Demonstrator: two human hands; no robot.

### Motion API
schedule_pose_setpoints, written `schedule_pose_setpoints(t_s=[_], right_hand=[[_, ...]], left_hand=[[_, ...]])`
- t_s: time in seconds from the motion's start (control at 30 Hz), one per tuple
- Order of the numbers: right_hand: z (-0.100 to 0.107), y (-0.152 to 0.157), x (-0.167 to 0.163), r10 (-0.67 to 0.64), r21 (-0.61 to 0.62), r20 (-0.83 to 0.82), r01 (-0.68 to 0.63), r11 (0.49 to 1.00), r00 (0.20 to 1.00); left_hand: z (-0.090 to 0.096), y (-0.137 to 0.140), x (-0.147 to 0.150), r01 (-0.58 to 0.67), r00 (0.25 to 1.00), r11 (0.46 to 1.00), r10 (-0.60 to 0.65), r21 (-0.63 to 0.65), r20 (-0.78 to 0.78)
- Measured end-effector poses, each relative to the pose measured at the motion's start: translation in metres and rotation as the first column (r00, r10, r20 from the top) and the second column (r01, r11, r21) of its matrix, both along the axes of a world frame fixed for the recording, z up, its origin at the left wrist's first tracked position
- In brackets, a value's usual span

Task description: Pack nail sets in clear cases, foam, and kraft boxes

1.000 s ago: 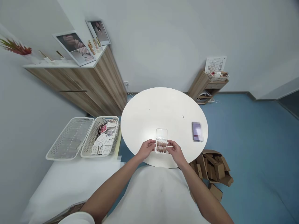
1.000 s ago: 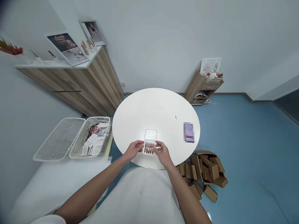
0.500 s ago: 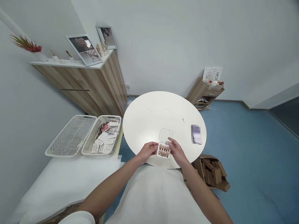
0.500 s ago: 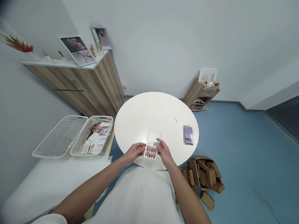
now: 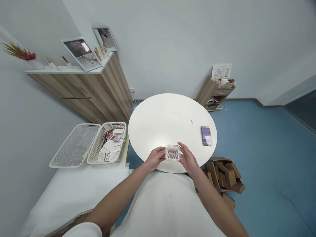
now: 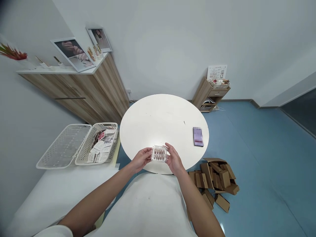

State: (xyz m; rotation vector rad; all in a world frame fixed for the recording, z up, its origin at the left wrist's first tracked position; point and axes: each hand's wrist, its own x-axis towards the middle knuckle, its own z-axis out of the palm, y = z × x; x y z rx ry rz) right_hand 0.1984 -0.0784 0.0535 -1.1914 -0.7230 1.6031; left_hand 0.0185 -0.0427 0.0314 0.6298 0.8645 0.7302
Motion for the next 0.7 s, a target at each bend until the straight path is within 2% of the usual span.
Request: schedule_pose_setpoints(t_s=[0.13, 0.33, 0.5, 0.7], right_hand=[[0.001, -0.010, 0.000, -0.014, -0.058, -0.008, 0.014, 0.998, 1.000], [0.000, -0.025, 0.003, -0.109, -0.150, -0.062, 0.099, 0.984, 0.992], [-0.005, -0.030, 0.012, -0.144, -0.178, -0.101, 0.125, 0.976, 0.984], [-0.006, -0.022, 0.029, -0.110, -0.175, -0.124, 0.087, 0.981, 0.986]], left_hand=[[0.001, 0.000, 0.003, -0.014, 1.000, 1.000, 0.014, -0.001, -0.016], [0.002, -0.003, 0.012, -0.016, 0.999, 1.000, 0.016, -0.003, -0.029], [-0.002, -0.009, 0.023, -0.038, 0.999, 0.999, 0.038, -0.012, -0.015], [0.002, -0.012, 0.037, -0.098, 0.995, 0.995, 0.097, -0.032, -0.026]])
